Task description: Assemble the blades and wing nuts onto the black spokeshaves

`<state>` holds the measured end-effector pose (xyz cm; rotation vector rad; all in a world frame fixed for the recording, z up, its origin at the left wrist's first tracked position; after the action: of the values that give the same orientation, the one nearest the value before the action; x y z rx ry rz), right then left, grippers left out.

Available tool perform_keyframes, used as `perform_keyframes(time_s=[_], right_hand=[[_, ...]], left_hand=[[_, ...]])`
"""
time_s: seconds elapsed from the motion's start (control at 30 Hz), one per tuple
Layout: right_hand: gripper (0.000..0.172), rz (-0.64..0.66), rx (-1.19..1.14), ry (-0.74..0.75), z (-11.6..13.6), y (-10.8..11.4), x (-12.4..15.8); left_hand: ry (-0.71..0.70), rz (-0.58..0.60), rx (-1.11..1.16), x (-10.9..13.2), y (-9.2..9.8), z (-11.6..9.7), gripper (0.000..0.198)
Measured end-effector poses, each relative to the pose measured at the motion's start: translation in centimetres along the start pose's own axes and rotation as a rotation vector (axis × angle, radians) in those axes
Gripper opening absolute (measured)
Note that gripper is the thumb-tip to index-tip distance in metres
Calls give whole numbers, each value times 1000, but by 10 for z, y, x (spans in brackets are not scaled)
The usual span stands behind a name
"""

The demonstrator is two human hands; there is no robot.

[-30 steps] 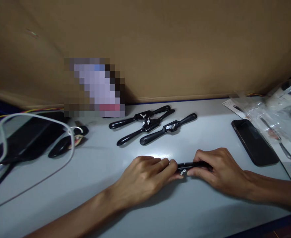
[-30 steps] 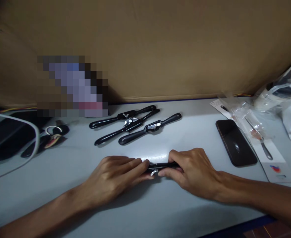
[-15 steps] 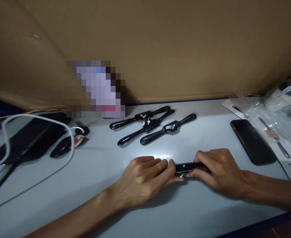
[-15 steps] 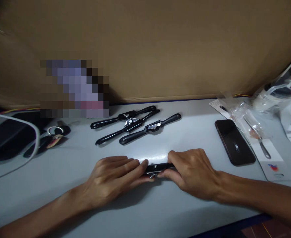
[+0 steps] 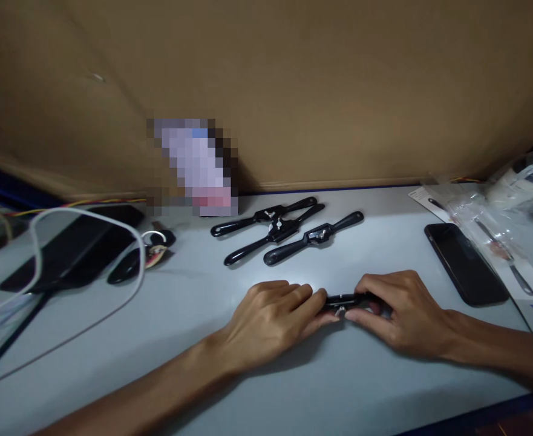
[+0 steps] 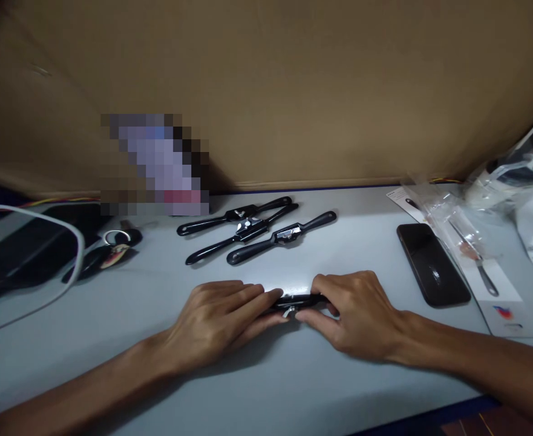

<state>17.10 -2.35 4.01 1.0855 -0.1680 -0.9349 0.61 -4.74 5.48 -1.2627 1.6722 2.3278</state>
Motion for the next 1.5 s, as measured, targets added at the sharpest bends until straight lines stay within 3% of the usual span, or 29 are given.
perform_keyframes(time_s=[0.1, 0.17, 0.3, 0.4, 0.67, 0.9, 1.27, 1.5], right_hand=[[13, 40, -33, -4, -1, -1, -1], [6, 84, -95, -86, -6, -2, -4], [8, 196, -421, -386, -24, -5, -9], [15, 297, -688, -480, -28, -8, -13], [25, 478, -870, -536, -32, -10, -18], [25, 542, -928, -588, -30, -7, -19], [27, 536, -903, -548, -33, -10, -18], [18, 383, -706, -370, -34, -7, -17]], left_hand=[[28, 28, 21, 2, -4, 3, 43], [99, 75, 126, 3, -7, 8, 40], [388, 150, 466, 7, -16, 28, 22], [490, 145, 579, 9, -19, 35, 21], [277, 189, 553, 4, -13, 23, 36], [224, 160, 494, 4, -14, 22, 44], [229, 185, 497, 4, -14, 21, 39], [266, 261, 386, 8, -22, 21, 41]])
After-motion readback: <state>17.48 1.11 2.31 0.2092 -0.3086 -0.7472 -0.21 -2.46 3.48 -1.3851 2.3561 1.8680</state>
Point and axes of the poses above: each hand's wrist, its own x-axis away from the middle knuckle, its own y-axis out of the back of the hand, z = x × y, the point moved 6 cm from there along -x, towards the middle knuckle
